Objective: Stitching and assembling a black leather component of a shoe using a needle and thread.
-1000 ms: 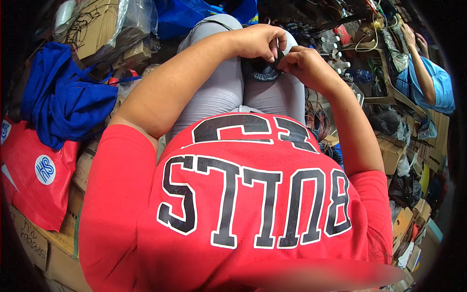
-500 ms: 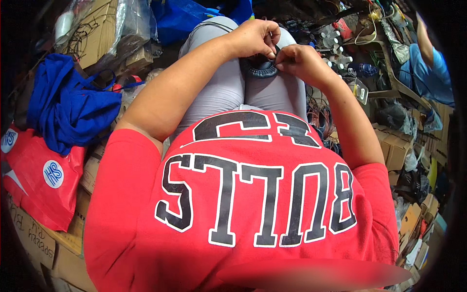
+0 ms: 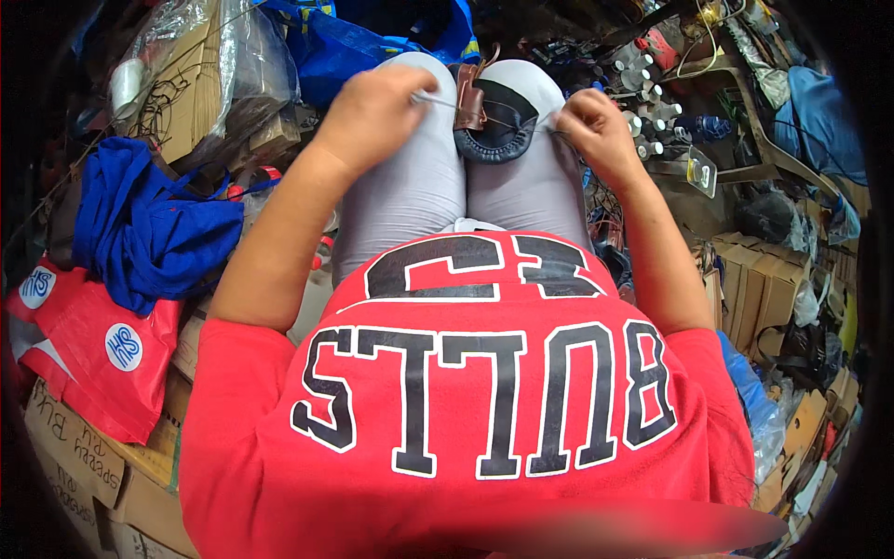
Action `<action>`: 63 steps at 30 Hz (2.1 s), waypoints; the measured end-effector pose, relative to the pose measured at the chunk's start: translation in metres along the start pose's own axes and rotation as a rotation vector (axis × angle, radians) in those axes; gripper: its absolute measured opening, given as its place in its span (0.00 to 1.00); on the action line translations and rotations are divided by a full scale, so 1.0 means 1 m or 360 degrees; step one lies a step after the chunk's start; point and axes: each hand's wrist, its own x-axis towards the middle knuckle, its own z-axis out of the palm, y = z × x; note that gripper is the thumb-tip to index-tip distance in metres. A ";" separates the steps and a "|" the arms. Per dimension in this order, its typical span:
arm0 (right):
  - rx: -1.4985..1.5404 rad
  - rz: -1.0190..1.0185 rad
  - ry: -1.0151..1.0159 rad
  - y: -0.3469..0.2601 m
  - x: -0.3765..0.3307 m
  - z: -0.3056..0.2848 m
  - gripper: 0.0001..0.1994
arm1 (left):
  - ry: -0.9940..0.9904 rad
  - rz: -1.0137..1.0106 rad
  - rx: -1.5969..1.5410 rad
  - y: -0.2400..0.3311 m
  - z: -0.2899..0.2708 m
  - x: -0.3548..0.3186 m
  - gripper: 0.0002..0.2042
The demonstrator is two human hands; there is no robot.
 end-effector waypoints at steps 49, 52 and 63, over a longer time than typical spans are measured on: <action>0.0334 0.1193 -0.0276 0.048 -0.056 -0.067 0.24 | 0.0096 -0.0644 -0.0796 -0.063 -0.066 -0.032 0.18; 0.0527 0.0844 -0.0091 0.032 -0.040 -0.076 0.27 | 0.0301 -0.0641 -0.0458 -0.053 -0.069 -0.043 0.16; -0.0399 0.0266 -0.1109 -0.072 0.054 -0.013 0.14 | -0.0261 0.0294 -0.0069 0.029 0.038 -0.012 0.14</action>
